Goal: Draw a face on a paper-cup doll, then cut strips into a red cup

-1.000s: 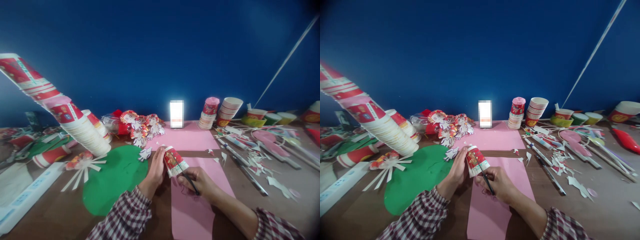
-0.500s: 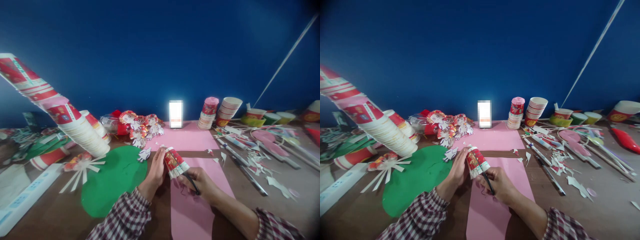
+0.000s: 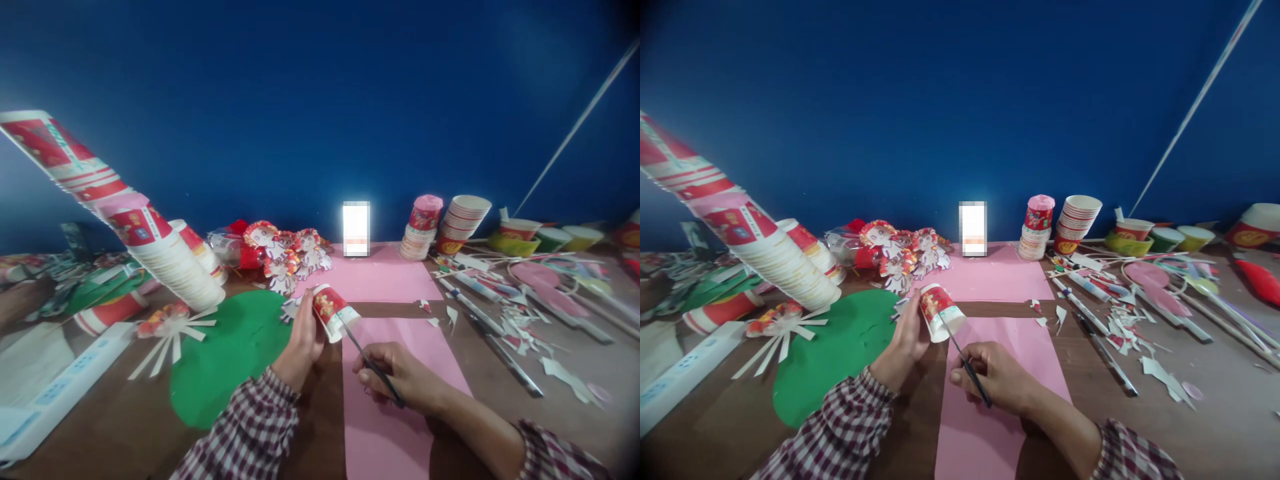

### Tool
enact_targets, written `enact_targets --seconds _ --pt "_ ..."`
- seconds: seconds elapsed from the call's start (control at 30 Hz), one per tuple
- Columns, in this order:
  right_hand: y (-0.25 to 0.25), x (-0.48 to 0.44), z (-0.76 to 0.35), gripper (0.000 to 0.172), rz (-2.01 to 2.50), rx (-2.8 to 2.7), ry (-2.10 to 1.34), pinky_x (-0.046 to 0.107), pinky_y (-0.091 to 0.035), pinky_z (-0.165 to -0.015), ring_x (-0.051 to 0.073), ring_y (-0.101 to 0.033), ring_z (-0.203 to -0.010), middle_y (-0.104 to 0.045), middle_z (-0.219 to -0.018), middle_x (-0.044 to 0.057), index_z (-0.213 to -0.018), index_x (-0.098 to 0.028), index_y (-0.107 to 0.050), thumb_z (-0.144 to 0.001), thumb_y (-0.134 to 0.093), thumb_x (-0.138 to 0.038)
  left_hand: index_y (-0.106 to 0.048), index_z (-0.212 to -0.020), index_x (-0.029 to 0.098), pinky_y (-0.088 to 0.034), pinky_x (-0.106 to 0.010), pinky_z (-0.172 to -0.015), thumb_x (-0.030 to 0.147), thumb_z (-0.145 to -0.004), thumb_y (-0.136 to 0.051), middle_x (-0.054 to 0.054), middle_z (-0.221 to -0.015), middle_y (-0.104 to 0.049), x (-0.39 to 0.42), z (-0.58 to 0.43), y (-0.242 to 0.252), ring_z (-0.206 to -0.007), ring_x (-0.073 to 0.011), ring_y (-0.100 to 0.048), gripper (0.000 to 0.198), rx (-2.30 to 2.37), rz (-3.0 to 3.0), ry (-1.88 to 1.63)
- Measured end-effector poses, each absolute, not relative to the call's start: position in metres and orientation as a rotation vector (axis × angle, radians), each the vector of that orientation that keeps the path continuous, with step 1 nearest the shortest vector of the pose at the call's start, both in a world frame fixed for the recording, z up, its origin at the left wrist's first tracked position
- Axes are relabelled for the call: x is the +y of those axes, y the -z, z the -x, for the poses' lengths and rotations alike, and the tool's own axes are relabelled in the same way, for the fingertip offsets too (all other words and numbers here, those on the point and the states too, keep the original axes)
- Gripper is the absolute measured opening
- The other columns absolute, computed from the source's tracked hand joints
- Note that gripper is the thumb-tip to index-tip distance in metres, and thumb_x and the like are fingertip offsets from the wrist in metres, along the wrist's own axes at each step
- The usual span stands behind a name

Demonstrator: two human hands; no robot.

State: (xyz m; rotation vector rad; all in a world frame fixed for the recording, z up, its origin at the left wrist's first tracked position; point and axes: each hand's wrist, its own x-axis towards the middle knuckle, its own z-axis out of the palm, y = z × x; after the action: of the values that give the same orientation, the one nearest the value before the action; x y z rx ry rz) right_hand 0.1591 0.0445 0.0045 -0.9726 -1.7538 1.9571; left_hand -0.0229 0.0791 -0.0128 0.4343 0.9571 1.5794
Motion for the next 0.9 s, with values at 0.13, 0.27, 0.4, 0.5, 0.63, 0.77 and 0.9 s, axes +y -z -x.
enact_targets --seconds 0.13,0.27,0.4,0.5,0.63,0.77,0.9 --pt "-0.008 0.045 -0.160 0.029 0.997 -1.787 -2.005 0.021 -0.046 -0.046 0.009 -0.051 -0.049 -0.052 -0.058 -0.003 -0.082 -0.013 -0.056 -0.076 -0.063 -0.041 -0.058 -0.086 0.016 -0.050 -0.031 -0.069 0.053 -0.072 -0.065 -0.002 -0.076 -0.064 0.083 0.032 0.004 -0.066 -0.0153 -0.061 0.039 0.926 -0.383 -1.592" --pt "-0.012 0.045 -0.161 0.025 1.026 -1.778 -2.029 0.020 -0.045 -0.046 0.008 -0.050 -0.049 -0.051 -0.058 -0.003 -0.082 -0.013 -0.057 -0.074 -0.064 -0.035 -0.057 -0.087 0.018 -0.050 -0.030 -0.071 0.048 -0.070 -0.069 0.000 -0.075 -0.065 0.083 0.035 0.002 -0.066 -0.0145 -0.063 0.036 0.950 -0.338 -1.604" --pt "-0.013 0.045 -0.160 0.023 1.059 -1.768 -2.000 0.019 -0.042 -0.043 0.008 -0.048 -0.048 -0.051 -0.058 -0.004 -0.083 -0.013 -0.057 -0.073 -0.065 -0.032 -0.058 -0.086 0.018 -0.051 -0.031 -0.071 0.048 -0.072 -0.067 -0.001 -0.075 -0.066 0.084 0.035 0.004 -0.066 -0.0156 -0.064 0.033 0.930 -0.326 -1.603" --pt "-0.013 0.044 -0.160 0.023 1.068 -1.770 -1.977 0.018 -0.040 -0.043 0.007 -0.048 -0.048 -0.051 -0.058 -0.004 -0.082 -0.013 -0.057 -0.074 -0.064 -0.034 -0.060 -0.085 0.018 -0.052 -0.034 -0.070 0.048 -0.075 -0.064 -0.002 -0.075 -0.067 0.085 0.036 0.005 -0.067 -0.0169 -0.065 0.032 0.909 -0.332 -1.578" --pt "-0.013 0.045 -0.161 0.026 1.051 -1.758 -1.975 0.018 -0.040 -0.044 0.008 -0.048 -0.049 -0.051 -0.057 -0.003 -0.081 -0.014 -0.056 -0.075 -0.064 -0.038 -0.060 -0.088 0.017 -0.053 -0.035 -0.068 0.048 -0.075 -0.065 -0.002 -0.075 -0.067 0.085 0.034 0.007 -0.065 -0.0168 -0.065 0.034 0.908 -0.326 -1.574" --pt "-0.012 0.046 -0.162 0.029 1.034 -1.752 -1.959 0.019 -0.041 -0.044 0.008 -0.047 -0.049 -0.051 -0.057 -0.003 -0.084 -0.015 -0.056 -0.077 -0.062 -0.042 -0.061 -0.088 0.015 -0.052 -0.033 -0.069 0.050 -0.074 -0.064 -0.005 -0.079 -0.068 0.084 0.028 0.010 -0.068 -0.0173 -0.065 0.037 0.906 -0.380 -1.555" --pt "-0.010 0.046 -0.162 0.028 1.020 -1.754 -1.953 0.019 -0.041 -0.044 0.009 -0.048 -0.049 -0.051 -0.058 -0.003 -0.083 -0.014 -0.056 -0.078 -0.060 -0.042 -0.061 -0.088 0.014 -0.052 -0.031 -0.067 0.051 -0.073 -0.065 -0.006 -0.081 -0.068 0.083 0.023 0.013 -0.068 -0.0172 -0.065 0.041 0.931 -0.412 -1.524"
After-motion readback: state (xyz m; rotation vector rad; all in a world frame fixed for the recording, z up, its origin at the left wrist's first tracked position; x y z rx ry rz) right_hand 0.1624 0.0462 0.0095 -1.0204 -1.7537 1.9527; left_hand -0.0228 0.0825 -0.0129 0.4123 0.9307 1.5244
